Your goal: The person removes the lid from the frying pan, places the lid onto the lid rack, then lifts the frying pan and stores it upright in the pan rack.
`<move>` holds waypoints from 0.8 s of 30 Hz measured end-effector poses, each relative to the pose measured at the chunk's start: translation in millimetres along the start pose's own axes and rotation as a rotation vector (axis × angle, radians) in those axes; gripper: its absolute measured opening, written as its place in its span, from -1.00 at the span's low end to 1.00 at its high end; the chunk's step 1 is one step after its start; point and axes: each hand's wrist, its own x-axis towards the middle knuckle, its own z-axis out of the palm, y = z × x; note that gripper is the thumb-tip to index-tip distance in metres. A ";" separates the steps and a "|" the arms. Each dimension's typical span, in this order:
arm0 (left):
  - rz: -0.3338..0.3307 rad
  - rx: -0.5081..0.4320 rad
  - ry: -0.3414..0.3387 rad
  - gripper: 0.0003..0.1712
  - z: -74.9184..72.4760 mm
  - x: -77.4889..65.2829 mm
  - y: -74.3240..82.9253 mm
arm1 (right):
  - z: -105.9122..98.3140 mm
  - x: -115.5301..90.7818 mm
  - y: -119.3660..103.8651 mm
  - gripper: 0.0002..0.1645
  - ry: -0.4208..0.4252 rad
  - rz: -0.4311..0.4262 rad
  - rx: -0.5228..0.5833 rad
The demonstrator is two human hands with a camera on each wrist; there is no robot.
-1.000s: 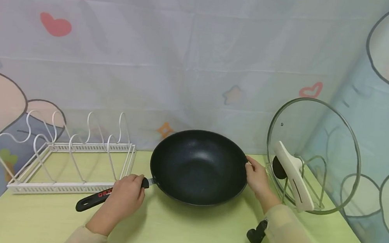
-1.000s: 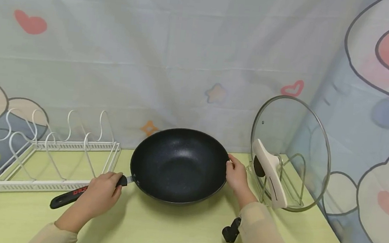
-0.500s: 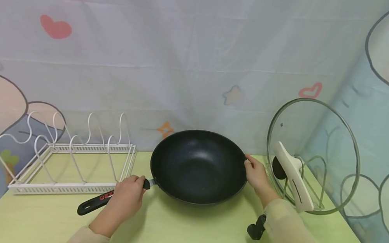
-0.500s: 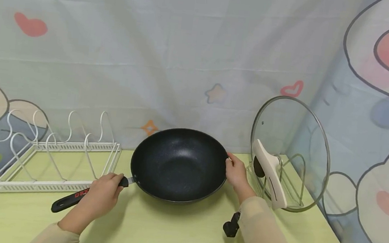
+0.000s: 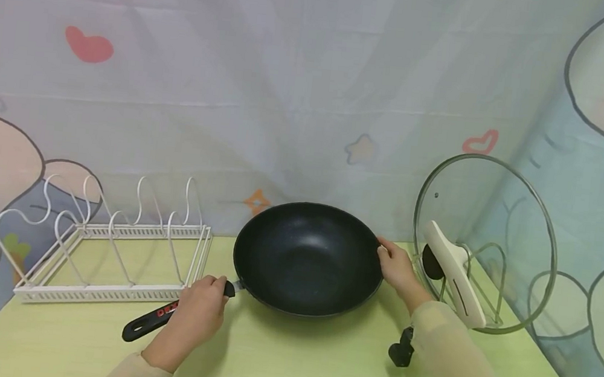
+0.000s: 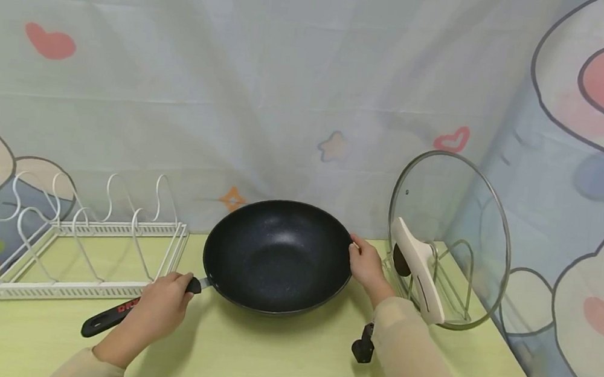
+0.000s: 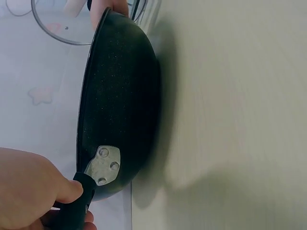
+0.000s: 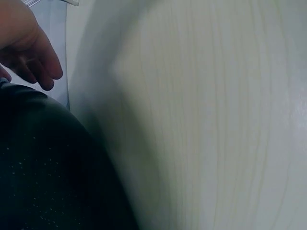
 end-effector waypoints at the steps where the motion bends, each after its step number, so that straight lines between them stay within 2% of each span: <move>1: -0.004 -0.005 -0.013 -0.67 -0.7 0.1 0.2 | -0.5 -0.7 0.1 -0.45 -0.003 0.003 0.000; 6: -0.004 -0.023 -0.060 -0.64 -4.5 0.1 -3.2 | -1.2 -7.5 -1.7 -0.42 -0.022 0.040 0.057; 13: -0.019 -0.056 -0.087 -0.73 -14.1 -2.2 -14.6 | 1.5 -21.2 -12.0 -0.43 -0.005 0.120 0.162; 18: -0.034 -0.088 -0.123 -0.68 -18.8 -5.6 -23.6 | 2.0 -31.5 -14.8 -0.41 0.004 0.140 0.183; 24: -0.073 -0.144 -0.200 -0.79 -29.0 -8.6 -30.2 | 5.1 -48.7 -16.0 -0.36 -0.009 0.153 0.235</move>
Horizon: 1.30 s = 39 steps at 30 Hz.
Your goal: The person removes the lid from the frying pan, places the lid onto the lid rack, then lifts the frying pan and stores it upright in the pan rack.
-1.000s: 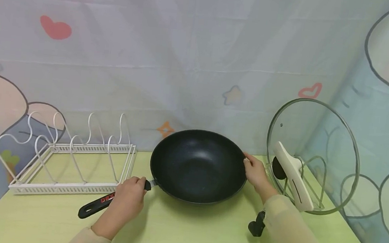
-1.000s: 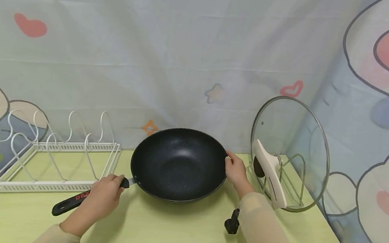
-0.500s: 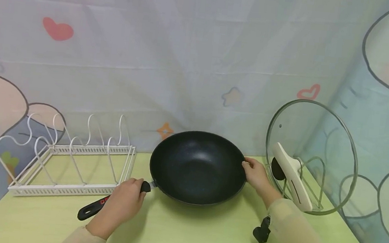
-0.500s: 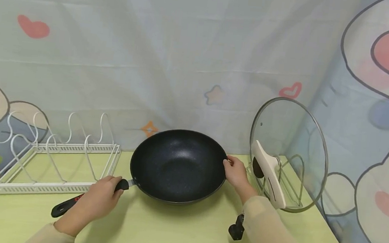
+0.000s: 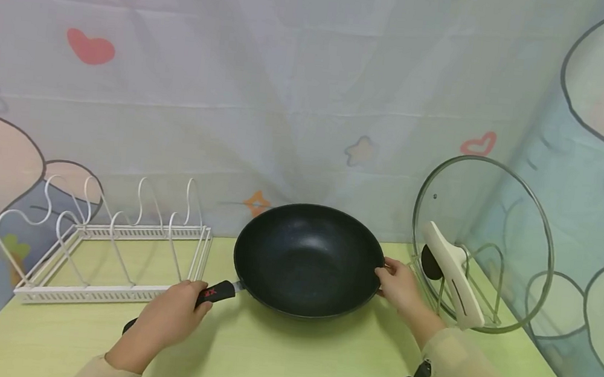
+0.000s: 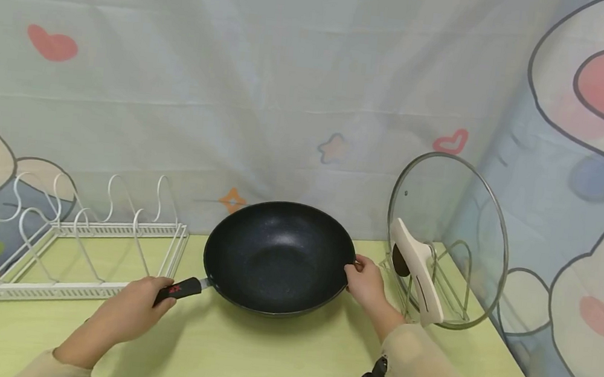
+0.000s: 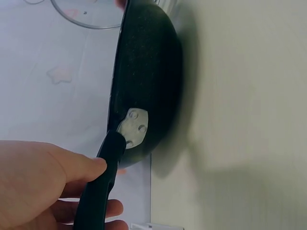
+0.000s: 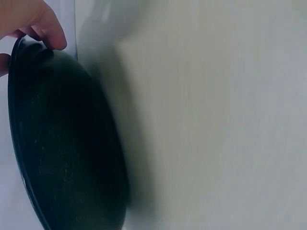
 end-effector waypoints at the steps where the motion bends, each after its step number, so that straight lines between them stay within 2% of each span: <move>1: -0.011 -0.017 -0.020 -0.80 -2.3 -1.0 0.0 | 0.6 -2.7 0.4 -0.35 0.000 -0.003 0.014; 13: -0.022 -0.071 -0.076 -0.65 -8.4 -3.2 -6.9 | 5.1 -35.1 0.7 -0.24 -0.030 0.012 0.110; 18: 0.009 -0.083 -0.070 -0.72 -8.4 -2.7 -10.9 | 14.4 -50.9 -0.6 -0.11 -0.059 0.035 0.177; 24: 0.030 -0.094 -0.075 -0.77 -9.6 -1.8 -10.3 | 25.0 -63.3 -2.7 -0.01 -0.101 -0.001 0.219; 32: 0.041 -0.089 -0.081 -0.78 -10.3 -4.8 -7.7 | 23.0 -62.3 0.1 -0.01 -0.166 -0.030 0.213; 39: 0.069 -0.075 -0.052 -0.81 -6.9 -7.5 -5.3 | 20.9 -58.1 2.3 -0.01 -0.154 -0.034 0.214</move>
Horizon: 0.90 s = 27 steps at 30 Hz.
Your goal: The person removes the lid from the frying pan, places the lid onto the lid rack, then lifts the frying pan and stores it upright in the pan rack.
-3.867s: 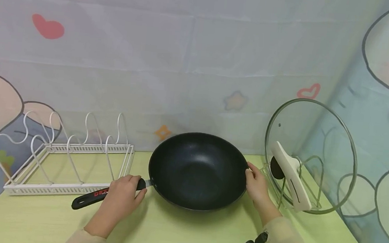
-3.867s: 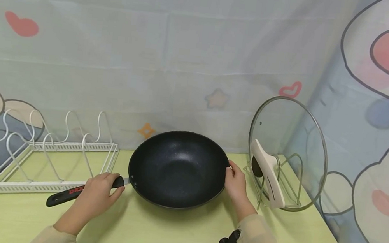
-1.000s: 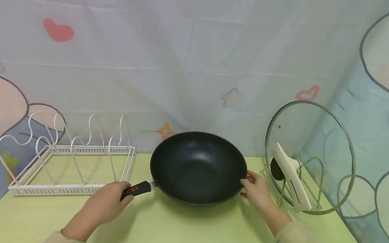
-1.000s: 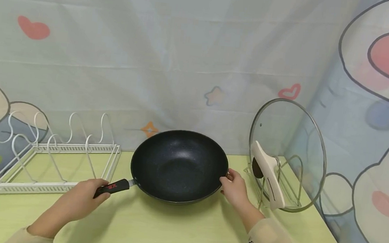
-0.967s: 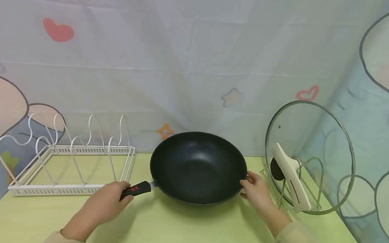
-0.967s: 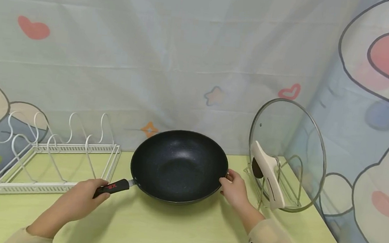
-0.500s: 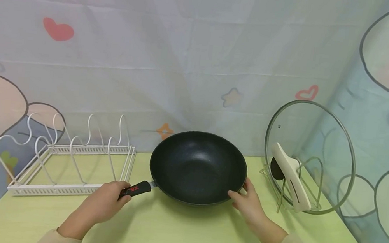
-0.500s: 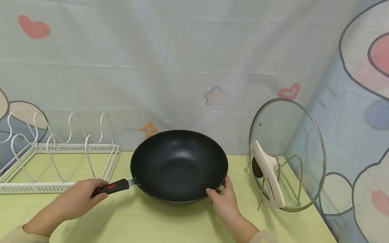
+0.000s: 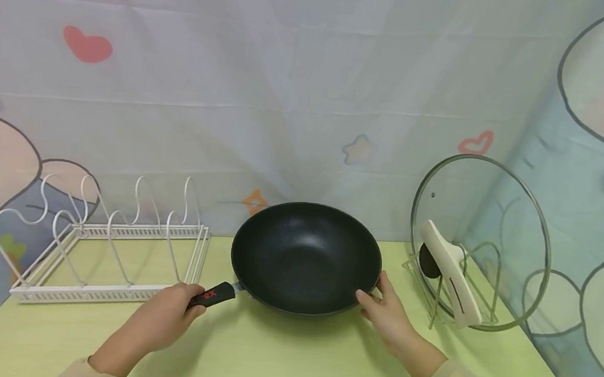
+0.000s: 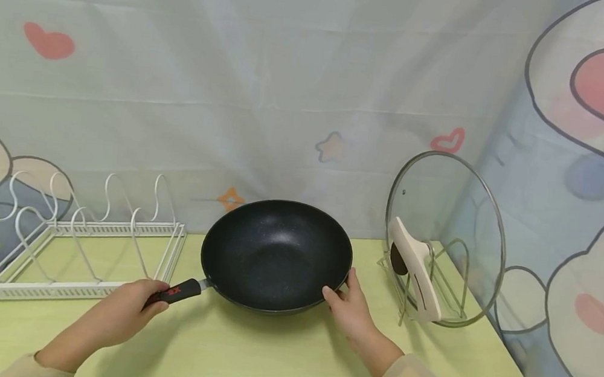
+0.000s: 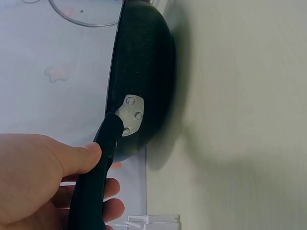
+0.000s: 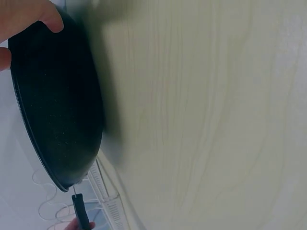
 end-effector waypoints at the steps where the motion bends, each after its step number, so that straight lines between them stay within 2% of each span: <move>1: 0.005 -0.001 0.001 -0.81 0.6 -0.1 0.4 | -0.3 0.9 0.5 -0.02 0.005 -0.001 0.007; 7: 0.021 -0.012 -0.012 -0.79 3.1 0.4 2.9 | -2.4 6.3 1.8 -0.06 0.028 0.005 0.057; 13: 0.029 -0.042 -0.033 -0.79 2.8 -0.2 4.8 | -6.3 11.5 1.7 -0.09 0.006 -0.008 0.060; 20: 0.016 -0.104 -0.114 -0.86 -0.7 -0.8 2.4 | -8.6 14.5 0.3 -0.10 -0.015 -0.009 0.032; 27: 0.055 -0.135 -0.171 -0.85 -6.0 0.5 2.6 | -9.9 17.3 -1.5 -0.15 -0.016 -0.018 0.004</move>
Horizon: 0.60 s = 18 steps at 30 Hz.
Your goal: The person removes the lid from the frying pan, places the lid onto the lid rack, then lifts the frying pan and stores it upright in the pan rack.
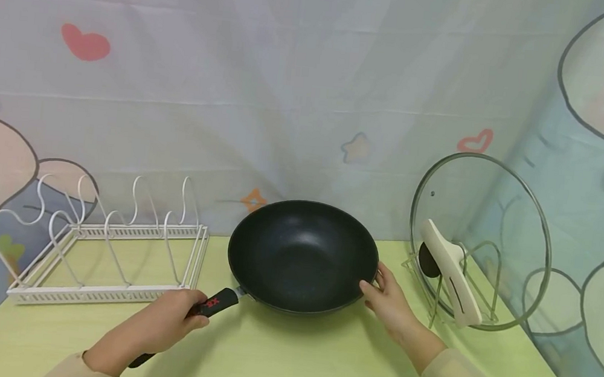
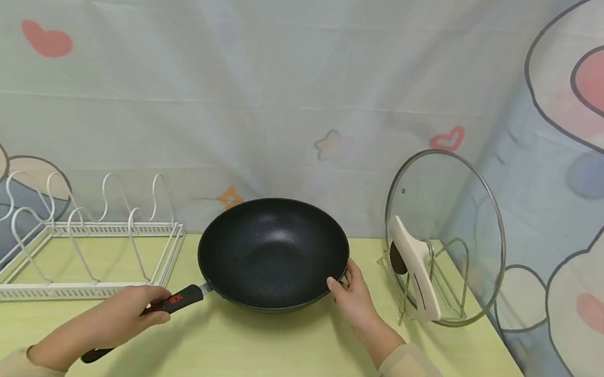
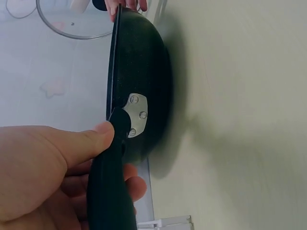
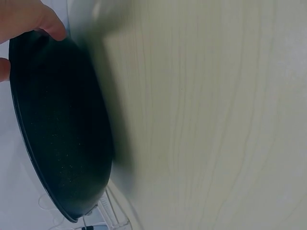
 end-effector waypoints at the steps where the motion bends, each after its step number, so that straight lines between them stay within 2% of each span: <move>1: 0.005 0.000 -0.008 -0.86 -0.8 0.4 0.5 | -0.1 0.0 -0.6 -0.15 -0.002 0.001 -0.005; 7: 0.027 0.011 -0.065 -0.87 -4.4 2.0 3.9 | -2.7 1.9 -1.5 -0.16 -0.018 0.005 -0.043; 13: 0.080 0.017 -0.107 -0.85 -7.2 2.8 7.0 | -6.3 6.7 0.4 -0.16 -0.035 0.000 -0.060; 18: 0.073 0.027 -0.153 -0.79 -9.4 3.7 11.8 | -7.7 11.2 2.1 -0.16 -0.044 0.009 -0.060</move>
